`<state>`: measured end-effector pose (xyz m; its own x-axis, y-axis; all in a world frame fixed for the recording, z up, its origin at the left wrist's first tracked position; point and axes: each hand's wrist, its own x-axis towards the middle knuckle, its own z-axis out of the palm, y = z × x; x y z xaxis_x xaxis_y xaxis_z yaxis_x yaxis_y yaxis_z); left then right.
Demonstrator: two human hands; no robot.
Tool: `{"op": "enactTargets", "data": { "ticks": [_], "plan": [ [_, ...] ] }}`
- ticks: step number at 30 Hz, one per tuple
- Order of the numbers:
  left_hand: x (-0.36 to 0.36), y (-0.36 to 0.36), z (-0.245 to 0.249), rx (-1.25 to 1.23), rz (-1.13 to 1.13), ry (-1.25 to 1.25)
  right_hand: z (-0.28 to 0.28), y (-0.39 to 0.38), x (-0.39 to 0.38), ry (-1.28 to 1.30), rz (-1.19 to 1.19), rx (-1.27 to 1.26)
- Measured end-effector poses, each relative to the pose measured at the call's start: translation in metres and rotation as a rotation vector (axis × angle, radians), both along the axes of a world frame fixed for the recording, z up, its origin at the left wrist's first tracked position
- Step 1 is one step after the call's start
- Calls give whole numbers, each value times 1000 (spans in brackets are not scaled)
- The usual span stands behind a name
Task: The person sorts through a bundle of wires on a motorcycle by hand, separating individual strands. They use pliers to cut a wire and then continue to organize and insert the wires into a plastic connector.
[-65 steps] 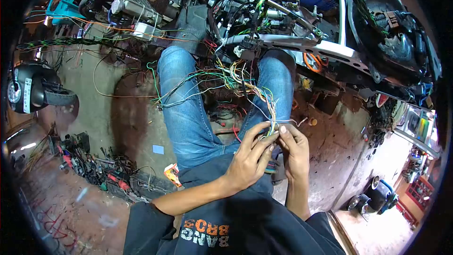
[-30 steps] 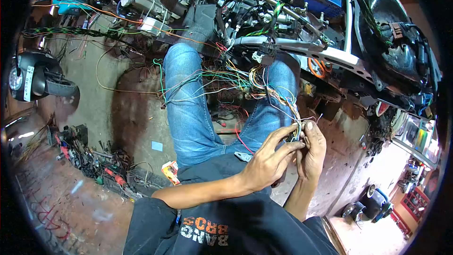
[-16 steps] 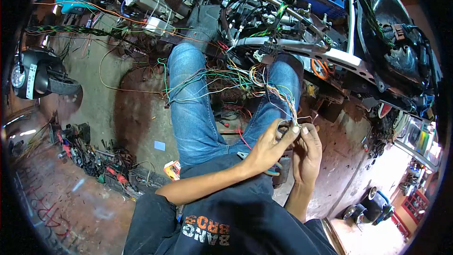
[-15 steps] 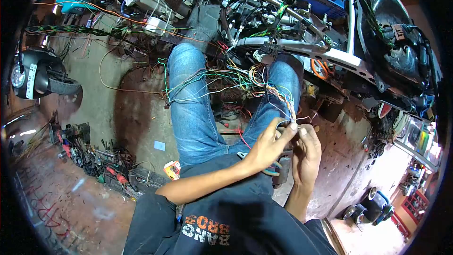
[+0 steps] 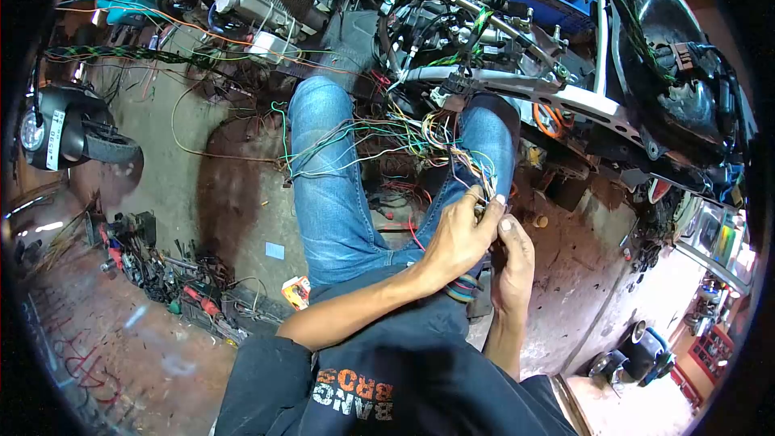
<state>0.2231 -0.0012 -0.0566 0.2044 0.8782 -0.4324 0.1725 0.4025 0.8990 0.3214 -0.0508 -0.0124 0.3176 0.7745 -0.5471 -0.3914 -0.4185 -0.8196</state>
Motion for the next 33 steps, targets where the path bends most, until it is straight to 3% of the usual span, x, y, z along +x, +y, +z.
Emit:
{"op": "enactTargets", "data": {
  "ticks": [5, 12, 15, 16, 19, 24, 31, 32, 33],
  "plan": [
    [2, 0, 2, -40, 31, -86, -8, -11, 2, 30, -6, 151],
    [-2, 10, 21, -111, 30, -152, -6, -19, 3, -195, 126, 392],
    [-5, 18, 33, -153, 24, -177, -8, -17, 10, 35, 131, 382],
    [-1, 12, 17, -9, 50, -150, -1, -13, 9, -41, 126, 288],
    [-3, 9, 27, -288, 55, -349, 9, -4, 12, 3, 91, 34],
    [-7, 11, 28, -319, 41, -302, 4, 4, 8, 155, 95, 41],
    [-3, 14, 10, -64, 55, -200, -6, -9, 3, 3, 100, 284],
    [-3, 12, 8, 24, 40, -177, -5, -10, 4, 72, 69, 321],
    [-4, 14, 14, -69, 40, -246, -6, -10, 4, 80, 75, 383]
  ]
}}
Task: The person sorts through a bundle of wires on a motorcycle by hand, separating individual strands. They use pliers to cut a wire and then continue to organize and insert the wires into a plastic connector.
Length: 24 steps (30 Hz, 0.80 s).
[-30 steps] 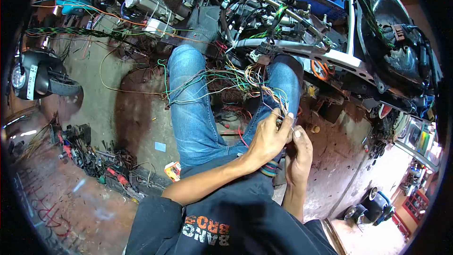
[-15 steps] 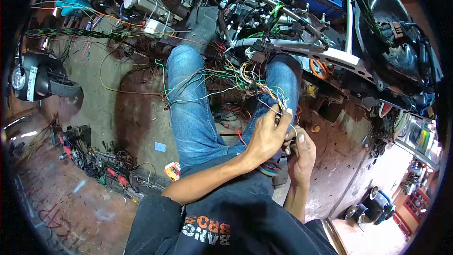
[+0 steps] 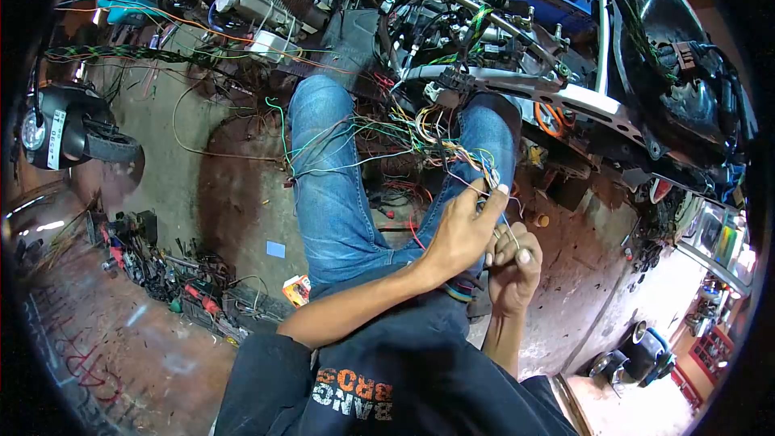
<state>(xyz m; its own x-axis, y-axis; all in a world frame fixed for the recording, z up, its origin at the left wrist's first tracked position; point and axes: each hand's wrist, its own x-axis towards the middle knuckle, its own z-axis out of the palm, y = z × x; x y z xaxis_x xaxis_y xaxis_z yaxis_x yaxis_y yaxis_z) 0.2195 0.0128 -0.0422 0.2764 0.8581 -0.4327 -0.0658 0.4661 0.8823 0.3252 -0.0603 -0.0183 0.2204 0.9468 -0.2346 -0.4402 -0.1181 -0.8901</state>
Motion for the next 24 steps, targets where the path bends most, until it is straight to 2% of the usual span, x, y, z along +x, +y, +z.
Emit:
{"op": "enactTargets", "data": {
  "ticks": [2, 3, 4, 6, 8, 11, 15, 20, 24],
  "plan": [
    [-4, 6, 22, -185, -23, -145, -2, -1, -2, 17, 6, 121],
    [-6, 7, 24, -139, -43, -122, -2, -3, -1, 47, 15, 112],
    [-7, 8, 24, -217, -46, -176, -1, 0, -3, 77, 40, 171],
    [-11, 10, 18, -196, -55, -226, 4, 3, -3, 135, 53, 139],
    [-28, 18, 15, -446, -98, -366, 9, 4, -4, 305, 48, 109],
    [-44, 26, 29, -630, -103, -534, 12, 6, -5, 239, 64, -1],
    [-63, 28, 43, -710, -88, -556, 19, 22, -7, 98, 93, -134],
    [-86, 24, 46, -648, -250, -606, 31, 35, -20, 128, 137, -139],
    [-96, 15, 42, -709, -188, -653, 36, 42, -30, 160, 167, -156]
  ]
}}
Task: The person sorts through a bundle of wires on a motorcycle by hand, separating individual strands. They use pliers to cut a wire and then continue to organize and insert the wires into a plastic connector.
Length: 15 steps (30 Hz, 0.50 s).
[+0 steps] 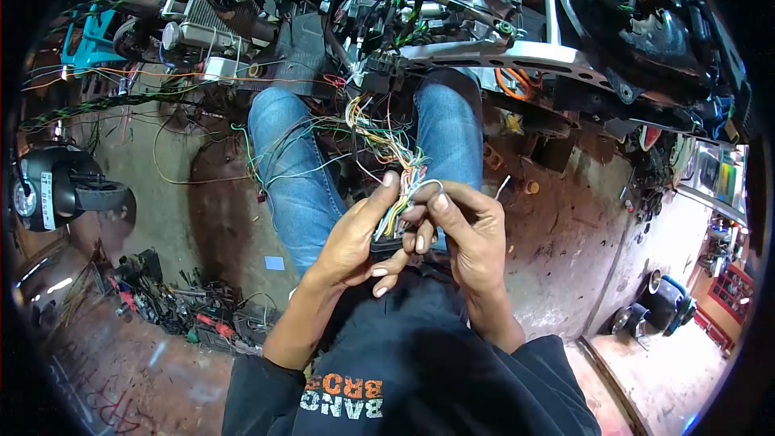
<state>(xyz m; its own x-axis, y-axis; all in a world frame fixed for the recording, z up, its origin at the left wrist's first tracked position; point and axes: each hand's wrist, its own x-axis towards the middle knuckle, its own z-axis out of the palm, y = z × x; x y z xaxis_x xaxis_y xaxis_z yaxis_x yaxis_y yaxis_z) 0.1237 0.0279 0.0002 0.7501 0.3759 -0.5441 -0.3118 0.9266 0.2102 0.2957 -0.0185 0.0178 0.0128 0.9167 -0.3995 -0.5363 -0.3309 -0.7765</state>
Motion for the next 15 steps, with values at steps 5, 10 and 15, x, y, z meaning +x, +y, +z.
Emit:
{"op": "enactTargets", "data": {
  "ticks": [5, 10, 15],
  "plan": [
    [-12, -7, -11, -5, 87, -39, -1, 6, -8, -12, 35, -58],
    [-18, -10, -11, 42, 56, -120, 8, 3, -13, 40, 19, -116],
    [-21, -12, -12, 190, 0, -70, 13, -3, -19, 211, -58, -122]
  ]
}}
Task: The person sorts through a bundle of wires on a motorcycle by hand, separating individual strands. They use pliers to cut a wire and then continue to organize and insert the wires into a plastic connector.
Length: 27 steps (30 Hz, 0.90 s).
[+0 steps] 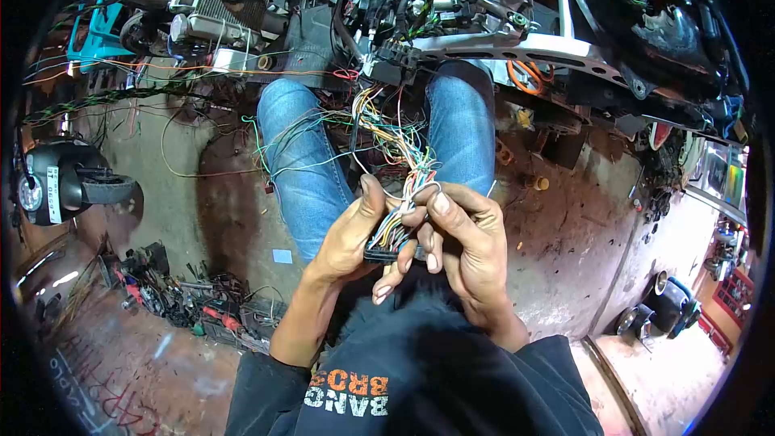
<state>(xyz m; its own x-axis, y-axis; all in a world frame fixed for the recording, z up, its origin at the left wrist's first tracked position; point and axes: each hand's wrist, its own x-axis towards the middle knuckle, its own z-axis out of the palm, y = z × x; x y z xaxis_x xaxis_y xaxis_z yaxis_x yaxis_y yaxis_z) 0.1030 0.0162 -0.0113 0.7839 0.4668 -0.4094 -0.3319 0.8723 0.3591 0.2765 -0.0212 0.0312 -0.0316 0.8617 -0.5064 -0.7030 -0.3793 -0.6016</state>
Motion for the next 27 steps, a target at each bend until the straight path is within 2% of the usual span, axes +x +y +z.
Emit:
{"op": "enactTargets", "data": {
  "ticks": [4, 9, 13, 14, 15, 17, 20, 23, 24, 25, 26, 27],
  "plan": [
    [0, -2, -2, 95, 8, 23, -3, -1, 1, 64, -16, -17],
    [0, -4, 1, 142, 84, 116, 4, 6, 8, -85, 65, -24],
    [7, -3, 24, 399, 97, 446, 6, 7, 14, -251, 111, 8],
    [-2, -3, 16, 343, 42, 392, 7, 8, 15, -275, 123, 6],
    [-2, -6, 18, 312, 75, 443, 7, 9, 16, -299, 137, 5],
    [4, -16, 17, 520, 127, 680, 3, 5, 14, -298, 178, 8],
    [4, -25, 8, 657, 255, 750, 9, 7, 8, -316, 193, 43],
    [7, -24, 13, 875, 351, 979, 2, 7, 5, -306, 181, 61],
    [7, -21, 16, 895, 337, 1000, 2, 7, 6, -309, 188, 49],
    [0, -20, 12, 851, 186, 999, 2, 7, 6, -311, 197, 39],
    [0, -18, 12, 788, 155, 1007, 4, 6, 10, -335, 248, 4],
    [0, -15, 13, 726, 125, 1015, 4, 3, 10, -458, 200, 32]
  ]
}}
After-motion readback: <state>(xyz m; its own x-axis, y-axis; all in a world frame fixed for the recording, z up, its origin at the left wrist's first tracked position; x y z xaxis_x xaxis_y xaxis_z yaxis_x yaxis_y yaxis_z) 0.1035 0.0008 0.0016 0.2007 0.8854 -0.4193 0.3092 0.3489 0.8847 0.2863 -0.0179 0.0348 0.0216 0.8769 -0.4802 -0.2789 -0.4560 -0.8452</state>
